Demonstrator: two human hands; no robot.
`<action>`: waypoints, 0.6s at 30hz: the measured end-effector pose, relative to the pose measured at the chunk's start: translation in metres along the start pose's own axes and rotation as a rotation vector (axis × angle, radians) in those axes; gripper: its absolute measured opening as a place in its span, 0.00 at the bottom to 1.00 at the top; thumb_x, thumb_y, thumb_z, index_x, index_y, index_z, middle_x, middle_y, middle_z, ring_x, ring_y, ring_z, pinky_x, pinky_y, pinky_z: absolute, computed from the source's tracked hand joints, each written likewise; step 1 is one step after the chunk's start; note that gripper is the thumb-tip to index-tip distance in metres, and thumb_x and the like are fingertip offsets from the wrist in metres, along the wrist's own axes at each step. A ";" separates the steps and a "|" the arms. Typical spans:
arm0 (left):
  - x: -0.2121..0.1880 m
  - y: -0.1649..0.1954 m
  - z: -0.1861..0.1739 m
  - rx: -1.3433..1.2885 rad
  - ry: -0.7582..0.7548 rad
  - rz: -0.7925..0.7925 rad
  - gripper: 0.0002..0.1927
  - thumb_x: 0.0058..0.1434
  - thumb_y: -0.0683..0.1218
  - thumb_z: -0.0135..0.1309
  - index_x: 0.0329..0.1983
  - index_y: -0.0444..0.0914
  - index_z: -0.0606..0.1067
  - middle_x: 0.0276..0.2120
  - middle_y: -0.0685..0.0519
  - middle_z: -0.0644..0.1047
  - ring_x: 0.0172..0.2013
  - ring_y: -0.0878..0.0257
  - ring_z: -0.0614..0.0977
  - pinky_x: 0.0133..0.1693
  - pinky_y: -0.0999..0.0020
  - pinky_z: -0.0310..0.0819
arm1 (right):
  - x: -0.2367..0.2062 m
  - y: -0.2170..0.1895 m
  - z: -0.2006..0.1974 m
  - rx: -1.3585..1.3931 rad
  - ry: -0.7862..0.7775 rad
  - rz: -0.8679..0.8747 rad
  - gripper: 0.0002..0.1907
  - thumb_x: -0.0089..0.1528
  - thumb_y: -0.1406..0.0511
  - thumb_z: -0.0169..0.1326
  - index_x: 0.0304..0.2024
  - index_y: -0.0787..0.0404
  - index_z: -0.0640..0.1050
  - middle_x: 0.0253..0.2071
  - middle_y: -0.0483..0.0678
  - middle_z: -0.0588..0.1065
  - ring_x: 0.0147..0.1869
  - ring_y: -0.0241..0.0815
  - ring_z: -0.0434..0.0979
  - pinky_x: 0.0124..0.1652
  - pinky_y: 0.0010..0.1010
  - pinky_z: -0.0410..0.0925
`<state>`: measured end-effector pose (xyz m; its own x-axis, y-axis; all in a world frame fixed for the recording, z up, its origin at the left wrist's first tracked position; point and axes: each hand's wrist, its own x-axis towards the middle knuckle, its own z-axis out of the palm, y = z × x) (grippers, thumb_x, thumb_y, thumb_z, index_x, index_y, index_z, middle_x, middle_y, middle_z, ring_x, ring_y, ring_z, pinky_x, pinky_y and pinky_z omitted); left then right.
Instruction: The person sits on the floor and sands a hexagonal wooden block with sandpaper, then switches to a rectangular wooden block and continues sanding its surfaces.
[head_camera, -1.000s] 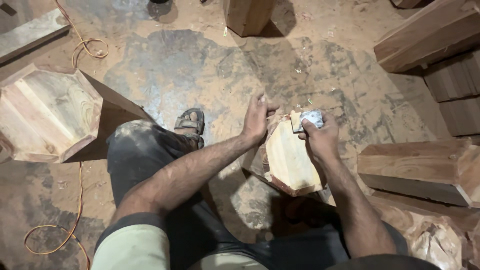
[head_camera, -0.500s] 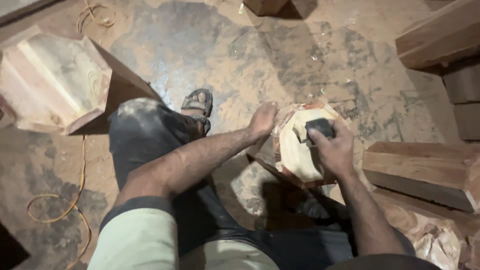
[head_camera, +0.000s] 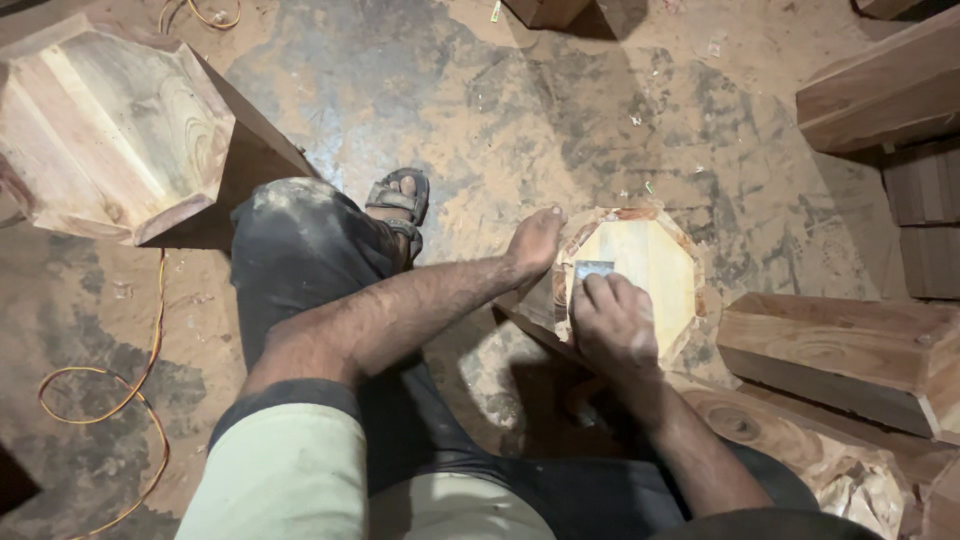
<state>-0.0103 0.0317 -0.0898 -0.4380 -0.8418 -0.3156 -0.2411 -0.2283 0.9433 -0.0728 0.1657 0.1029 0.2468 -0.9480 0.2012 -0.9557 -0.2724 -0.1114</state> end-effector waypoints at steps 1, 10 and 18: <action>0.000 -0.001 0.001 -0.015 -0.015 -0.009 0.26 0.73 0.56 0.34 0.42 0.33 0.76 0.39 0.37 0.80 0.43 0.43 0.81 0.49 0.52 0.72 | -0.001 0.004 0.000 0.051 0.050 -0.003 0.16 0.57 0.72 0.60 0.48 0.67 0.79 0.46 0.54 0.76 0.51 0.53 0.75 0.49 0.44 0.67; -0.001 -0.008 0.007 -0.048 0.005 0.046 0.23 0.72 0.55 0.34 0.41 0.33 0.74 0.36 0.37 0.78 0.41 0.43 0.80 0.46 0.51 0.70 | 0.009 0.039 -0.001 0.189 -0.025 -0.006 0.17 0.55 0.70 0.59 0.47 0.58 0.83 0.48 0.43 0.80 0.51 0.46 0.77 0.52 0.41 0.67; -0.007 -0.012 0.009 -0.067 0.025 -0.011 0.24 0.72 0.56 0.35 0.41 0.34 0.75 0.34 0.39 0.79 0.39 0.44 0.80 0.46 0.52 0.71 | 0.018 0.033 -0.010 0.089 -0.195 -0.022 0.13 0.54 0.66 0.60 0.43 0.54 0.83 0.48 0.40 0.80 0.52 0.45 0.75 0.53 0.45 0.62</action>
<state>-0.0123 0.0449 -0.1000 -0.4141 -0.8507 -0.3237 -0.1864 -0.2689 0.9450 -0.1017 0.1411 0.1130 0.3026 -0.9530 0.0132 -0.9338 -0.2992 -0.1964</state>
